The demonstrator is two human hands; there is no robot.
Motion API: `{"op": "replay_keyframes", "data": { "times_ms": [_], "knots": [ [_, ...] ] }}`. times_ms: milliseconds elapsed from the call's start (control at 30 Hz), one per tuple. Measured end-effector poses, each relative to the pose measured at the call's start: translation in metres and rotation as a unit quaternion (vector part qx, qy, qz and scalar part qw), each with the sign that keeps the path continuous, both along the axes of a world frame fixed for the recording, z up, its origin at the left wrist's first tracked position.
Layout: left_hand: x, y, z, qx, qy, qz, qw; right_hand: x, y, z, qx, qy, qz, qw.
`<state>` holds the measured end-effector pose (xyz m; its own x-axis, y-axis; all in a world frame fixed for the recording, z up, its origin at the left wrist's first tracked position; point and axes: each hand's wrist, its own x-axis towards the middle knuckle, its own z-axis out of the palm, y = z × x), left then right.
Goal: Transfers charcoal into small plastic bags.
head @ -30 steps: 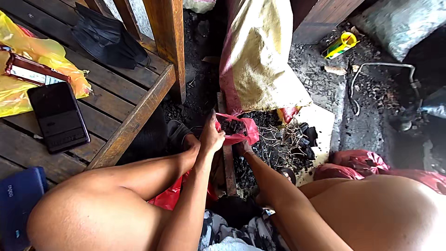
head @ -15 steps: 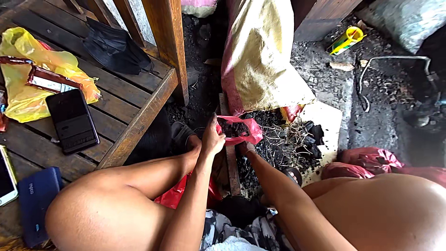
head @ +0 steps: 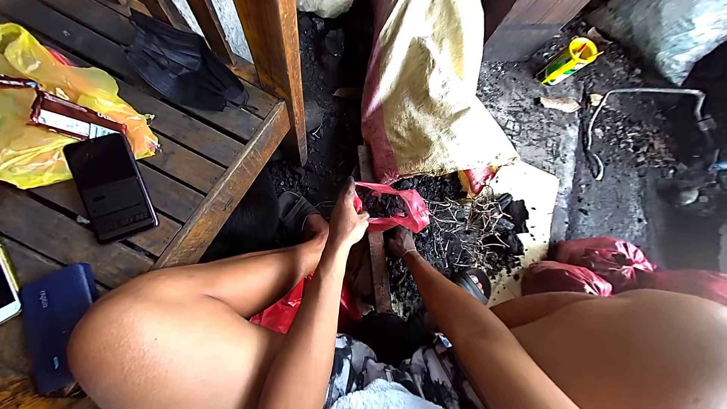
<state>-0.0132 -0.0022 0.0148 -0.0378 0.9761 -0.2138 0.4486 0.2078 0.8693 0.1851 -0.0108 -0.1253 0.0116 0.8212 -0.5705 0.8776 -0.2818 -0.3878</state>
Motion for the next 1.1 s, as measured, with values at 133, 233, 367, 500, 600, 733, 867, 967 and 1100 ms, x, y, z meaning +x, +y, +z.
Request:
{"op": "replay_keyframes", "data": {
  "times_ms": [133,233,367,500,600,733,867,967,1100],
  "knots": [
    [0.004,0.004,-0.001,0.003,0.002,-0.002,1.0,0.004,0.0,0.022,-0.058,-0.017,0.14,0.988],
    [0.007,0.005,-0.001,0.013,0.007,-0.013,1.0,0.011,-0.002,0.017,-0.07,-0.053,0.178,0.98],
    [0.006,0.0,-0.002,0.021,0.006,-0.01,1.0,0.008,-0.015,0.004,-0.016,-0.075,0.172,0.982],
    [0.005,-0.002,-0.005,0.02,0.013,-0.017,1.0,0.013,-0.017,0.008,0.006,-0.07,0.183,0.981],
    [0.006,-0.004,-0.004,0.021,0.017,-0.018,0.999,0.024,-0.012,0.018,0.002,-0.036,0.121,0.992],
    [0.004,-0.005,-0.001,0.021,0.021,-0.023,0.999,0.058,0.001,0.03,-0.01,0.065,-0.001,0.998],
    [0.005,-0.002,0.0,0.028,0.022,-0.033,0.999,0.1,0.006,0.04,0.024,0.206,-0.199,0.958],
    [0.004,-0.001,0.001,0.022,0.024,-0.041,0.999,0.116,0.015,0.079,0.06,0.297,-0.285,0.91],
    [0.003,0.001,0.004,0.022,0.035,-0.057,0.998,0.123,0.032,0.138,0.12,0.396,-0.23,0.881]
  ]
}}
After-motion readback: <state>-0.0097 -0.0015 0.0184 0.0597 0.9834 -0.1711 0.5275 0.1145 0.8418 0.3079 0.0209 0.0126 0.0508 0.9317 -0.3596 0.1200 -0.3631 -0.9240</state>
